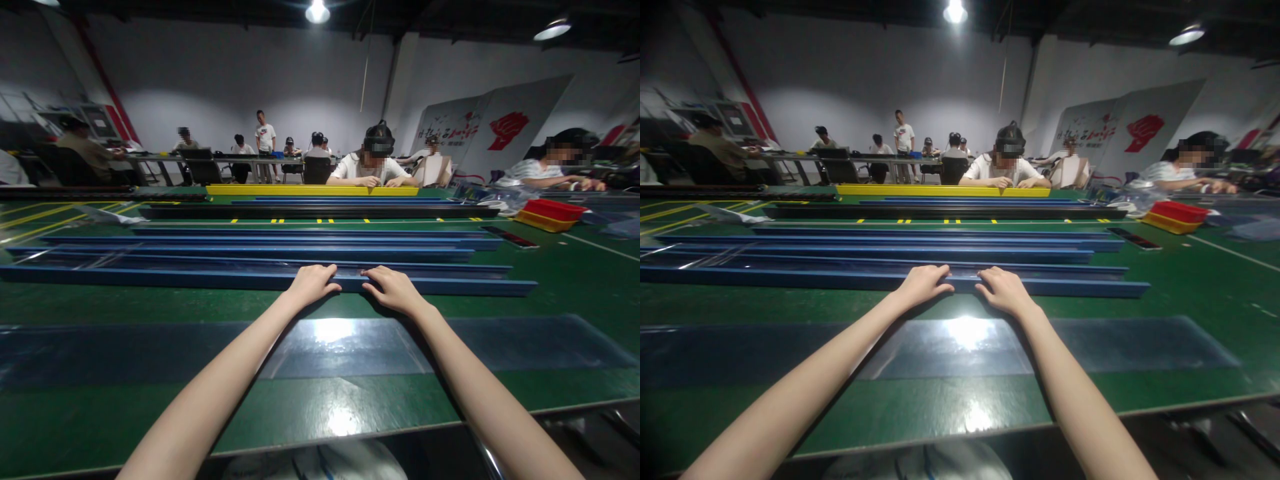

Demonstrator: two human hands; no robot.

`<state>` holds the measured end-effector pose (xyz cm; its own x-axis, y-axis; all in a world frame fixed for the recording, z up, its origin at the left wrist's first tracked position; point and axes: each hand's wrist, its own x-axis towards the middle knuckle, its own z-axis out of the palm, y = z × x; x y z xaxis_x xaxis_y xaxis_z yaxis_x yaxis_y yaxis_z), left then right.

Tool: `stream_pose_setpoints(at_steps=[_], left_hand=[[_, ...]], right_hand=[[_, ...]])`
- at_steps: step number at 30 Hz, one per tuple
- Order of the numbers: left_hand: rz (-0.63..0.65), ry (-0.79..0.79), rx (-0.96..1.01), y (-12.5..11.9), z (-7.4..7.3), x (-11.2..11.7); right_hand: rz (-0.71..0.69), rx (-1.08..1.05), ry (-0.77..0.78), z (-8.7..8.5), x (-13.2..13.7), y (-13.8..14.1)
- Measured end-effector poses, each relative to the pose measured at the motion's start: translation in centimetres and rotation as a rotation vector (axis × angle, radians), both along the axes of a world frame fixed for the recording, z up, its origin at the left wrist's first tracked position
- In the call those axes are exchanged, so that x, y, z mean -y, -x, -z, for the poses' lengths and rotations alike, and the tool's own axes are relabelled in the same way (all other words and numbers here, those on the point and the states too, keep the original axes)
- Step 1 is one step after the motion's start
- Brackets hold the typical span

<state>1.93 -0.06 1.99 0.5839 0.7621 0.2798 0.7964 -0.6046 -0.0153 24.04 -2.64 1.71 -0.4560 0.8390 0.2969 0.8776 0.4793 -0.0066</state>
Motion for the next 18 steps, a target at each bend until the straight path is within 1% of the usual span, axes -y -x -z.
stream_pose_setpoints(at_steps=[8,18], left_hand=[[-0.007,0.000,0.003,-0.1,0.0,-0.1],[-0.008,-0.016,0.013,0.1,0.2,-0.1]], right_hand=[[-0.013,0.014,-0.017,0.2,-0.1,0.0],[-0.059,0.028,-0.127,0.4,-0.3,1.5]])
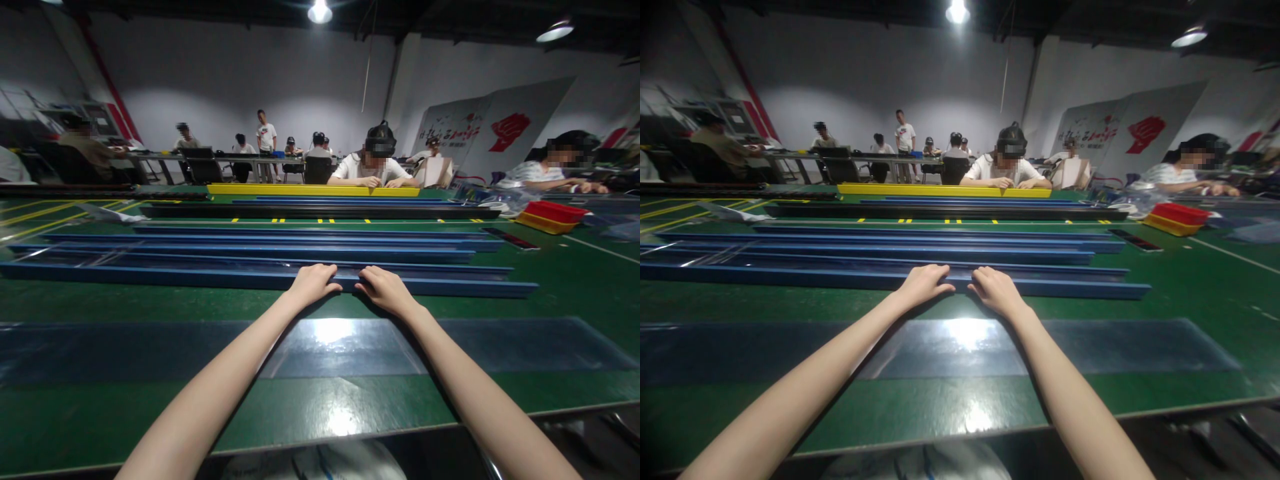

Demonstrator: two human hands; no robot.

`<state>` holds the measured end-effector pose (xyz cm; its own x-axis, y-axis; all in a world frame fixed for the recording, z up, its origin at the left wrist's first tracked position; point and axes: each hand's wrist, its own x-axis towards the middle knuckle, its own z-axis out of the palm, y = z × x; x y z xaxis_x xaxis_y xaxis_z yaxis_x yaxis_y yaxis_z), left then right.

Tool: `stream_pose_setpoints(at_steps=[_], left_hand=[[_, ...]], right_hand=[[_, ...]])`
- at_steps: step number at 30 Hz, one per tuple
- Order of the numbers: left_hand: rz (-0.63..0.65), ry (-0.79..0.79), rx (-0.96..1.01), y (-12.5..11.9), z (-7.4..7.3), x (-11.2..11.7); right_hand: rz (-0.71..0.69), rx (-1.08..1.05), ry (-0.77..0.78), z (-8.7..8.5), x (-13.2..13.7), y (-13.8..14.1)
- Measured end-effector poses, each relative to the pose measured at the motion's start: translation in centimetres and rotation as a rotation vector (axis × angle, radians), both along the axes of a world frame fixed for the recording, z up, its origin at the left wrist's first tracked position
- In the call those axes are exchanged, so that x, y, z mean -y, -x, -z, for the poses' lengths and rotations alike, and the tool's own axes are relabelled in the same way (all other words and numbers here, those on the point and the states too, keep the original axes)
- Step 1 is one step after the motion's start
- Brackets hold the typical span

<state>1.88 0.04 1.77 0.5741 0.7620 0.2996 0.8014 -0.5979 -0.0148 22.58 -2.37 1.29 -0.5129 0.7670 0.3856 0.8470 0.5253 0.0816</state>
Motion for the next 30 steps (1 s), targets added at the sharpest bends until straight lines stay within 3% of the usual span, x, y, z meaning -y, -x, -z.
stream_pose_setpoints(at_steps=[11,23,30], left_hand=[[0.010,-0.052,-0.053,0.0,0.1,0.0],[0.066,-0.109,-0.062,-0.1,-0.2,0.1],[0.049,-0.087,-0.068,-0.1,-0.7,0.3]], right_hand=[[0.015,0.047,-0.044,-0.4,-0.2,0.3],[0.039,0.079,0.028,-1.1,-0.3,0.4],[0.109,0.052,0.065,-1.2,-0.2,-1.0]])
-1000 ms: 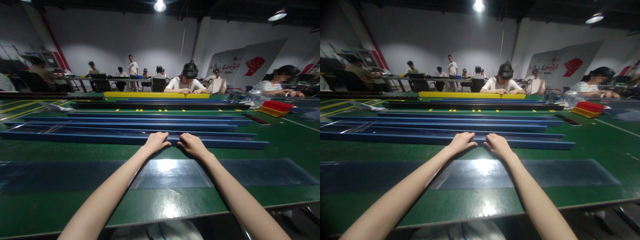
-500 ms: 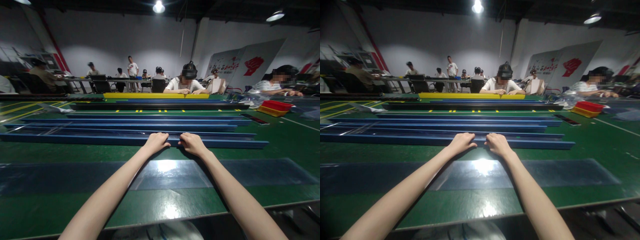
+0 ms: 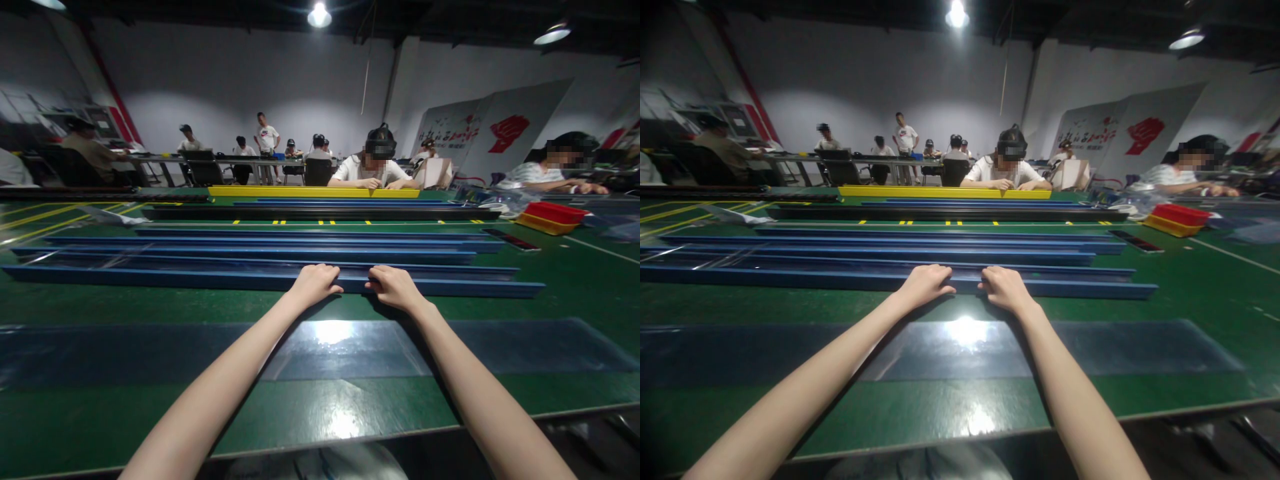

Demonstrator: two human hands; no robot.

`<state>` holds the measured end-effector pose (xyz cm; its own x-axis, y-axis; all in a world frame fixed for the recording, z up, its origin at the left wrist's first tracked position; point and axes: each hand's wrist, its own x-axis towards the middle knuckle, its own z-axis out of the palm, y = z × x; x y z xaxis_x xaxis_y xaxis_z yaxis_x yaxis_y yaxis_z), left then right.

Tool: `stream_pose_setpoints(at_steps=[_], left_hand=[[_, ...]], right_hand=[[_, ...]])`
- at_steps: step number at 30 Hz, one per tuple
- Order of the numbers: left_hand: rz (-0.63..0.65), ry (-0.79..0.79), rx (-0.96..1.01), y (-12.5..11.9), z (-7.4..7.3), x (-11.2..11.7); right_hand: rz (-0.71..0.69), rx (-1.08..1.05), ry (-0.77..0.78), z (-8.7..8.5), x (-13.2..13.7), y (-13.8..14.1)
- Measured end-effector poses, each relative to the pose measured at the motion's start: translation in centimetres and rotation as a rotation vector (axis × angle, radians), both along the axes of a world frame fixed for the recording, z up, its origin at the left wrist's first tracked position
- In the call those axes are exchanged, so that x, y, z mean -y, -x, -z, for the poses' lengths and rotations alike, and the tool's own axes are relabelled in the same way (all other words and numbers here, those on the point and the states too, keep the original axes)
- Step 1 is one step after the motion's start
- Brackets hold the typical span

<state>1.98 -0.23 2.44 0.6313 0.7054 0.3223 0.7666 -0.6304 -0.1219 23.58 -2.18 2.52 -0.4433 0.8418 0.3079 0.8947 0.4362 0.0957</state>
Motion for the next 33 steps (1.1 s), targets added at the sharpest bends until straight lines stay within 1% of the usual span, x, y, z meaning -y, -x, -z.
stream_pose_setpoints(at_steps=[7,17,21,28,33], left_hand=[[-0.012,0.032,0.006,0.1,0.0,0.0],[-0.023,0.048,0.022,0.2,0.6,-0.2],[-0.022,0.037,0.020,0.2,0.6,-0.2],[-0.019,0.026,0.029,0.1,0.7,-0.1],[-0.018,0.037,0.032,0.2,0.7,-0.2]], right_hand=[[0.075,0.007,0.017,-0.3,0.4,-1.6],[0.069,0.008,-0.035,0.1,0.7,-1.4],[0.050,0.005,-0.060,0.3,0.7,-1.0],[0.003,-0.039,-0.149,1.3,0.2,1.2],[-0.020,-0.034,-0.170,1.6,-0.2,1.3]])
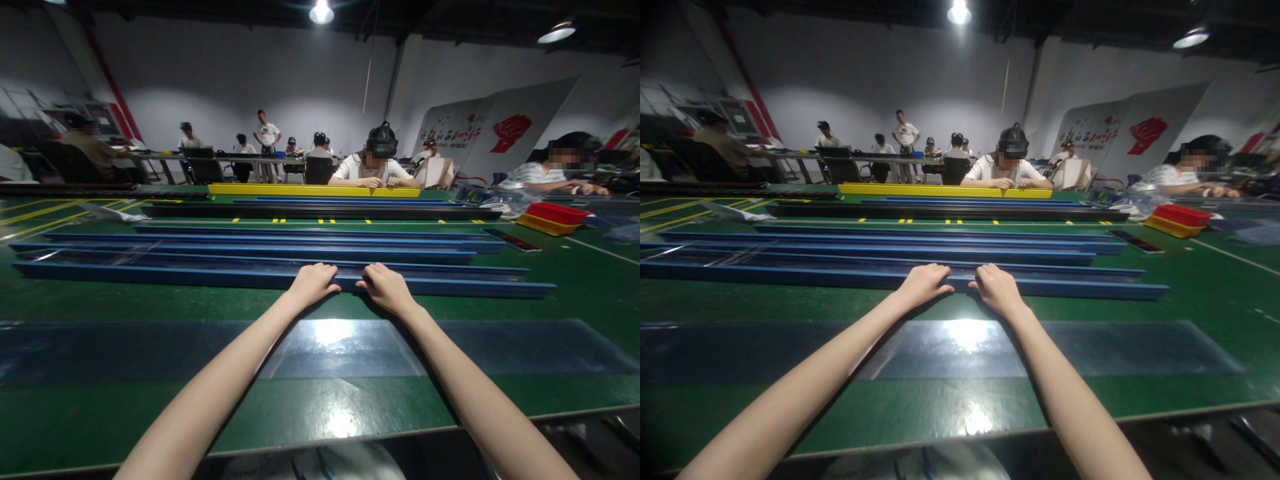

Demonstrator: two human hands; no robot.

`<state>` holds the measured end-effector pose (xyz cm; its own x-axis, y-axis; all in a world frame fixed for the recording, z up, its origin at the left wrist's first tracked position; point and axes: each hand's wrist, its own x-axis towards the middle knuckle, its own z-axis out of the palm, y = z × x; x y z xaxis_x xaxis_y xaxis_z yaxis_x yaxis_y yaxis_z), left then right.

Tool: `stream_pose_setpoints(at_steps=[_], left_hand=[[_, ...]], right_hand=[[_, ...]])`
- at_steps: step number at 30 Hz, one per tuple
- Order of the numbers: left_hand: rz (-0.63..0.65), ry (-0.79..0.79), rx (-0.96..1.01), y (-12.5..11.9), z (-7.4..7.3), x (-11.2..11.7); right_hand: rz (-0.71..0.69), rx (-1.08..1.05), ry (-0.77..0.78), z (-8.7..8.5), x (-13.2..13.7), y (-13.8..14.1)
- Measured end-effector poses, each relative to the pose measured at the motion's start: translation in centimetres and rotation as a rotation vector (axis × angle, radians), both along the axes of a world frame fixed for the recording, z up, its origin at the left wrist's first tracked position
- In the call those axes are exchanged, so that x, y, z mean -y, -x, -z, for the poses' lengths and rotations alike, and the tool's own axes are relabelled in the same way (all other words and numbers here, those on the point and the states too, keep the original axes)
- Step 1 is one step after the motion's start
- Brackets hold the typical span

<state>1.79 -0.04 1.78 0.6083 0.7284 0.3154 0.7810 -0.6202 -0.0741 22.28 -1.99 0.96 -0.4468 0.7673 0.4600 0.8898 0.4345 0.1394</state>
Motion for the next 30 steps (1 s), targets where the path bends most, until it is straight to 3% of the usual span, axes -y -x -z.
stream_pose_setpoints(at_steps=[15,30], left_hand=[[0.007,-0.003,0.000,-0.1,-0.1,-0.1],[0.030,-0.008,-0.005,-0.2,-0.2,0.0]], right_hand=[[0.029,0.101,0.065,-1.5,0.1,0.0],[0.099,0.008,0.148,-2.0,0.6,-2.8]])
